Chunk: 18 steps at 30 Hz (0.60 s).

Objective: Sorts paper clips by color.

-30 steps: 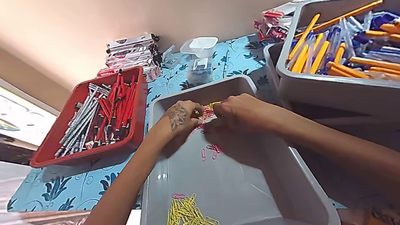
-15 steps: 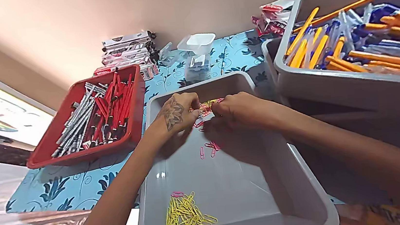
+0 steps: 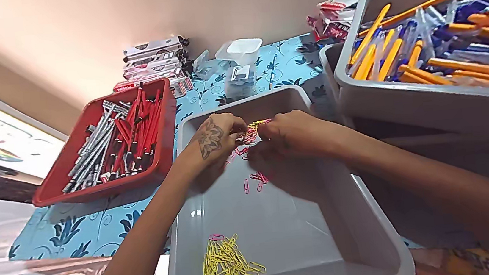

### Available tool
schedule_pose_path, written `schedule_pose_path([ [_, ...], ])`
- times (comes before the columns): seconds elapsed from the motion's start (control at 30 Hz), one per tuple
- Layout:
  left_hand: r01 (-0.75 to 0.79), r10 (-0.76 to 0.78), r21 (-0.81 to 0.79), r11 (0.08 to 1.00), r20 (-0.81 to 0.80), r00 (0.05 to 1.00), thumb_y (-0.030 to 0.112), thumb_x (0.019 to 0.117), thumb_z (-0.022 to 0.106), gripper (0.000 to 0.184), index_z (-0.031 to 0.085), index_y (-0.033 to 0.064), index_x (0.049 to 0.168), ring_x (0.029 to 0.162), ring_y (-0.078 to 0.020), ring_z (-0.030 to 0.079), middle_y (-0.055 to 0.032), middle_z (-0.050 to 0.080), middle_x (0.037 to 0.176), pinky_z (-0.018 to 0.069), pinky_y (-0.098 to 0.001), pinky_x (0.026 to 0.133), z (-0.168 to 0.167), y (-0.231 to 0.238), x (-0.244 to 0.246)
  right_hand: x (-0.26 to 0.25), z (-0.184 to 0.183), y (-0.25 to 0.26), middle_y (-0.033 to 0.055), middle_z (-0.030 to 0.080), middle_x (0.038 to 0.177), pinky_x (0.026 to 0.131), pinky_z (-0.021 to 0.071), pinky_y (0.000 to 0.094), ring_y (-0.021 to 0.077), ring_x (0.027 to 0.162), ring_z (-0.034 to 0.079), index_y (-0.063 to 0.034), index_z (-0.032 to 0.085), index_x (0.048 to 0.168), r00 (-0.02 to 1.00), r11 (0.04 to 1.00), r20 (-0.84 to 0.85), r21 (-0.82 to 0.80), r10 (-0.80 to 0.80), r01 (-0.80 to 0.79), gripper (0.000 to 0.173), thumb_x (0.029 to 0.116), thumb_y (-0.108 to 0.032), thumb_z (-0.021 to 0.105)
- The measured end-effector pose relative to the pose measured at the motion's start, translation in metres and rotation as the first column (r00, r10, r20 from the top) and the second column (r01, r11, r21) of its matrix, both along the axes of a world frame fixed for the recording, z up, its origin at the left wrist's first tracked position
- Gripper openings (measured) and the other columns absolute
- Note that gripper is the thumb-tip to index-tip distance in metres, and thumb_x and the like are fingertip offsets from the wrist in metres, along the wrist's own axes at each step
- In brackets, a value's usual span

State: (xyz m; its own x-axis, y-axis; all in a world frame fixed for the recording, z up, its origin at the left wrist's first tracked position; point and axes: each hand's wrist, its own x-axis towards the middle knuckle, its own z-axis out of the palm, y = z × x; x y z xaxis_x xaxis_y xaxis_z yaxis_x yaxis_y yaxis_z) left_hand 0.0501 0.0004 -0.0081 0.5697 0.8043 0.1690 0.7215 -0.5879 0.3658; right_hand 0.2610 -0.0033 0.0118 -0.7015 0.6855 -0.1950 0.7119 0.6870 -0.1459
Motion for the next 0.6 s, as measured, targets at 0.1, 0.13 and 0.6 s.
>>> schedule_pose_path([
  [0.1,0.027,-0.027,0.002,1.000,0.120,0.992,0.003,0.0965,0.062,0.016,0.073,-0.0017,0.107,0.082,-0.0185,0.068,-0.0124,0.073,0.092,0.0548,-0.0379,0.080,0.001,-0.002,0.001,0.000,0.004,-0.002,0.0176,0.065,0.091,0.073,0.0494,0.0551,0.0390,0.089,0.067,-0.0016,0.059,0.119,0.994,0.999,-0.097,0.020,-0.047,0.049,0.018,0.1011,-0.007,0.058],
  [0.13,0.023,-0.024,0.008,1.000,0.155,0.988,0.004,0.0960,0.063,0.016,0.073,-0.0020,0.107,0.079,-0.0165,0.067,-0.0119,0.073,0.091,0.0542,-0.0368,0.078,0.002,-0.002,0.002,0.000,0.004,-0.002,0.0176,0.066,0.092,0.072,0.0491,0.0551,0.0390,0.090,0.067,-0.0025,0.059,0.119,0.988,0.997,-0.143,0.031,-0.063,0.068,0.019,0.1007,-0.006,0.058],
  [0.6,0.016,0.025,-0.099,0.995,0.399,0.917,0.007,0.0954,0.067,0.006,0.071,0.0040,0.099,0.071,0.0064,0.061,0.0044,0.069,0.082,0.0500,-0.0117,0.069,0.009,-0.004,-0.006,0.004,-0.008,0.003,0.0028,0.063,0.076,0.062,0.0458,0.0297,0.0091,0.068,0.057,-0.0038,0.071,0.092,0.841,0.994,-0.537,-0.108,-0.072,0.016,0.016,0.1011,-0.010,0.058],
])
